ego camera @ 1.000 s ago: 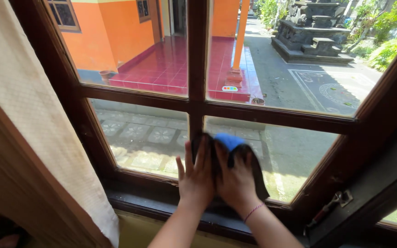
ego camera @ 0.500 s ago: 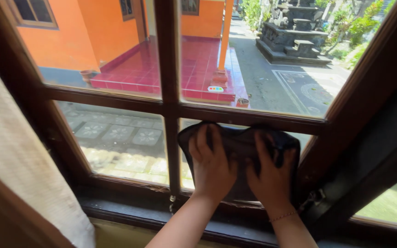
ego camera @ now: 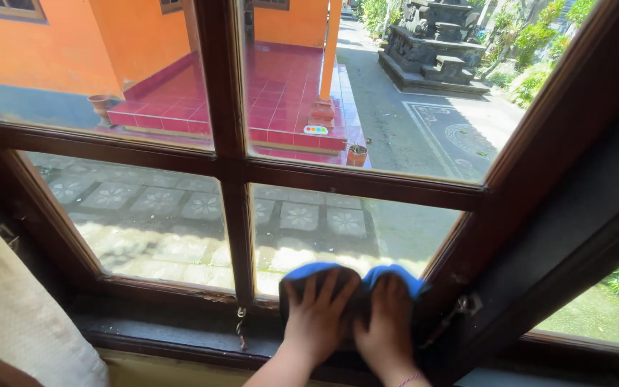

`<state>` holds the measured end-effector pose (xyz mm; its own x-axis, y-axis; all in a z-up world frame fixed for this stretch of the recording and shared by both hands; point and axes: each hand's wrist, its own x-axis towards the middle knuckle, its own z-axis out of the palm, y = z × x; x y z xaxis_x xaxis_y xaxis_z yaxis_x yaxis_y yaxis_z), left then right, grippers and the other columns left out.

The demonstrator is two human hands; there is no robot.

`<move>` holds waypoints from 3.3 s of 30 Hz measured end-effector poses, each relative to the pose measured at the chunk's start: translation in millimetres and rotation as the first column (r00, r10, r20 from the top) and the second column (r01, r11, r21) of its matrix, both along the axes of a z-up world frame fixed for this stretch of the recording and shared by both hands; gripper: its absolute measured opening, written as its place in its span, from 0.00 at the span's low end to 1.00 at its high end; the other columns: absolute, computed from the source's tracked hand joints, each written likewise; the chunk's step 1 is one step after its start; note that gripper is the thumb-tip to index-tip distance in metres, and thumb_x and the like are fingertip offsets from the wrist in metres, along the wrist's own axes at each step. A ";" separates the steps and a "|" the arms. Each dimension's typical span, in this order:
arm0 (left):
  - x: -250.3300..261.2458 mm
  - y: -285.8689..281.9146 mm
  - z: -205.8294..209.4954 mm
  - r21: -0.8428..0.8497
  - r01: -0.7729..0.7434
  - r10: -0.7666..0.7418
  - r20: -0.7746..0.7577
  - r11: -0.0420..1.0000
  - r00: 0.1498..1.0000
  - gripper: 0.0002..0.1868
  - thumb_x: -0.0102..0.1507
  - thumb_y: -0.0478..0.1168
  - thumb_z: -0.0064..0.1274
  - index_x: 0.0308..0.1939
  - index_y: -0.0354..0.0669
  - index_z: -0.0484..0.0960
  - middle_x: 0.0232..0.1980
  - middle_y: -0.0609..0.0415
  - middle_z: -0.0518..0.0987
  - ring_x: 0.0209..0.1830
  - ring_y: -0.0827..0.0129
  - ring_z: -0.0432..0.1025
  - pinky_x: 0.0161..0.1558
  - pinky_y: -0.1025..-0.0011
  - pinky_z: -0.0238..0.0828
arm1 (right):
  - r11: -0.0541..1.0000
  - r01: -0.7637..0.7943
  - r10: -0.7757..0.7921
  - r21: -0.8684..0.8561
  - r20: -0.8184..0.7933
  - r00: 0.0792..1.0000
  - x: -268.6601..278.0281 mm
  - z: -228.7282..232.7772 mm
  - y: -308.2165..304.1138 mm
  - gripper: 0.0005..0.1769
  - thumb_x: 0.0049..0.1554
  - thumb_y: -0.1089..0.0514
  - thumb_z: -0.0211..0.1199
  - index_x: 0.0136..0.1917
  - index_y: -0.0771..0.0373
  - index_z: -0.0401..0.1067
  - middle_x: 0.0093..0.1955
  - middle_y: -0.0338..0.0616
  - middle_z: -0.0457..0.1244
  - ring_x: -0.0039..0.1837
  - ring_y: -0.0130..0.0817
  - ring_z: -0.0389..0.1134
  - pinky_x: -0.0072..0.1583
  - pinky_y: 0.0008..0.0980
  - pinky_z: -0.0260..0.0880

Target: The person wipes the lower panes of a multi-pane window using a blue cloth. They move the cloth back and forth across the glass and along the wooden frame, focusing on the bottom sections of the window.

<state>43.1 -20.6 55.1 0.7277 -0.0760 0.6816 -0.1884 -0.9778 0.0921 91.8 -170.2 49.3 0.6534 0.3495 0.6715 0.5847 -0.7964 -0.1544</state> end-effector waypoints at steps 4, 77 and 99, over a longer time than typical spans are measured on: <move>-26.4 21.6 -54.4 -0.002 0.114 -0.114 -0.029 0.994 0.993 0.41 0.53 0.53 0.58 0.68 0.45 0.67 0.71 0.46 0.64 0.65 0.48 0.58 0.61 0.49 0.51 | 0.988 -0.046 -0.010 -0.144 -0.368 0.930 -6.4 -83.8 -7.0 0.49 0.50 0.49 0.61 0.77 0.68 0.42 0.78 0.65 0.40 0.78 0.60 0.42 0.70 0.53 0.50; 4.3 -37.6 124.2 -0.072 0.197 -0.181 0.183 0.978 0.966 0.33 0.60 0.44 0.47 0.71 0.57 0.66 0.76 0.67 0.61 0.74 0.65 0.57 0.65 0.39 0.51 | 0.973 -0.072 0.057 0.220 0.073 0.996 1.0 65.8 -14.7 0.40 0.45 0.61 0.60 0.68 0.78 0.54 0.75 0.75 0.45 0.76 0.72 0.44 0.74 0.57 0.43; -47.5 28.7 -89.0 0.011 0.013 -0.012 -0.089 1.000 0.996 0.38 0.55 0.48 0.48 0.71 0.46 0.64 0.76 0.57 0.60 0.78 0.65 0.46 0.68 0.51 0.35 | 0.945 -0.049 -0.088 -0.325 -0.393 0.915 -42.9 -95.6 24.5 0.48 0.55 0.35 0.57 0.79 0.52 0.41 0.81 0.29 0.42 0.75 0.37 0.51 0.69 0.72 0.40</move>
<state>-4.4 8.1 -33.9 0.7845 -0.0929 0.6131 -0.1919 -0.9766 0.0976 48.9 -145.7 -46.3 0.8494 0.4854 0.2072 0.5125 -0.8523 -0.1043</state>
